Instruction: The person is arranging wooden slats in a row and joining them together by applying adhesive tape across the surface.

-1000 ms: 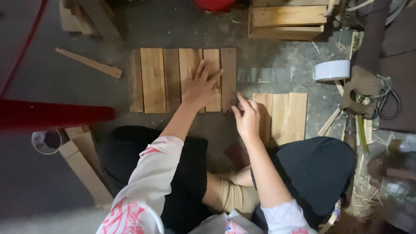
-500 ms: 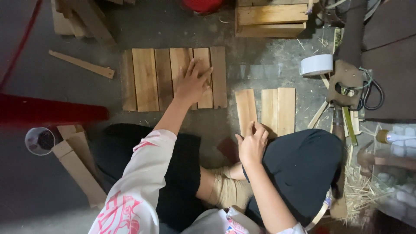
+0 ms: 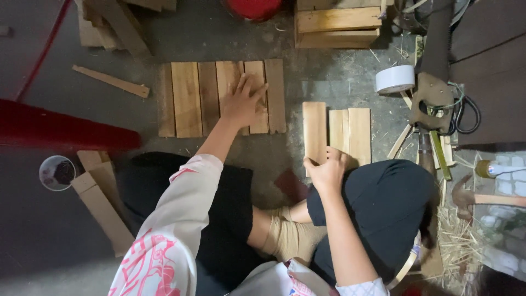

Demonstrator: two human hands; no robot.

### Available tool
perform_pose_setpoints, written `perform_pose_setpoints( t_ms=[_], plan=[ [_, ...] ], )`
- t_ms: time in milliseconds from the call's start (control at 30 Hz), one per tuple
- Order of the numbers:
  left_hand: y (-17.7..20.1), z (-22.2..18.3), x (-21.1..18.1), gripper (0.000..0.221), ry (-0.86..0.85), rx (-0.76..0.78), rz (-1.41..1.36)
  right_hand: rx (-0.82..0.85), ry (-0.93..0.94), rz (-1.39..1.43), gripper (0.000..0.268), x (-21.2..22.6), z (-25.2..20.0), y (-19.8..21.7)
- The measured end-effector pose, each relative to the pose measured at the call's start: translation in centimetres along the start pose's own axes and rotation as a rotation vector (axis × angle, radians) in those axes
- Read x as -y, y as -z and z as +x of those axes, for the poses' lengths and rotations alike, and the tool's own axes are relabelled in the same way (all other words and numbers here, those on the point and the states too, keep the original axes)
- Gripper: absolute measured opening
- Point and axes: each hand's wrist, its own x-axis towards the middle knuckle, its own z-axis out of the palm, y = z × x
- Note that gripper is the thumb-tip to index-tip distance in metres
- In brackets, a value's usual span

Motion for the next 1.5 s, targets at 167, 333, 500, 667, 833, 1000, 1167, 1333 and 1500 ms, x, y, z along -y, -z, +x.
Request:
perform_pose_setpoints(
  t_ms=[167, 333, 500, 667, 833, 1000, 1167, 1333, 1500],
  plan=[
    [1.7, -0.8, -2.0, 0.074, 0.023, 0.007, -0.096, -0.066, 0.016, 0.057, 0.074, 1.7, 2.8, 1.7],
    [-0.6, 0.2, -1.9, 0.075, -0.133, -0.051, 0.002, 0.155, -0.117, 0.12, 0.071, 7.0, 7.2, 1.6],
    [-1.0, 0.5, -1.6, 0.075, -0.113, -0.065, -0.014, 0.125, -0.073, 0.095, 0.068, 8.9, 10.2, -1.8],
    [-0.5, 0.5, -1.7, 0.073, -0.129, -0.081, -0.073, 0.192, -0.133, 0.11, 0.072, 11.1, 10.2, -1.4],
    [-0.9, 1.0, -1.7, 0.074, -0.119, -0.106, -0.082, 0.207, -0.107, 0.072, 0.074, 11.1, 10.3, -1.8],
    [-0.9, 1.2, -2.2, 0.076, -0.118, -0.132, -0.06, 0.187, -0.096, 0.073, 0.071, 11.3, 10.0, -2.4],
    [-0.9, 1.2, -2.8, 0.066, -0.106, -0.105, -0.059, 0.145, -0.048, 0.037, 0.071, 10.9, 9.8, -3.1],
    [-1.4, 1.5, -3.0, 0.058, -0.098, -0.14, -0.018, 0.135, -0.042, 0.034, 0.069, 11.2, 9.6, -3.0],
    [-1.0, 1.5, -3.1, 0.06, -0.096, -0.124, -0.008, 0.106, -0.015, 0.034, 0.066, 10.6, 9.6, -3.6]
  ],
)
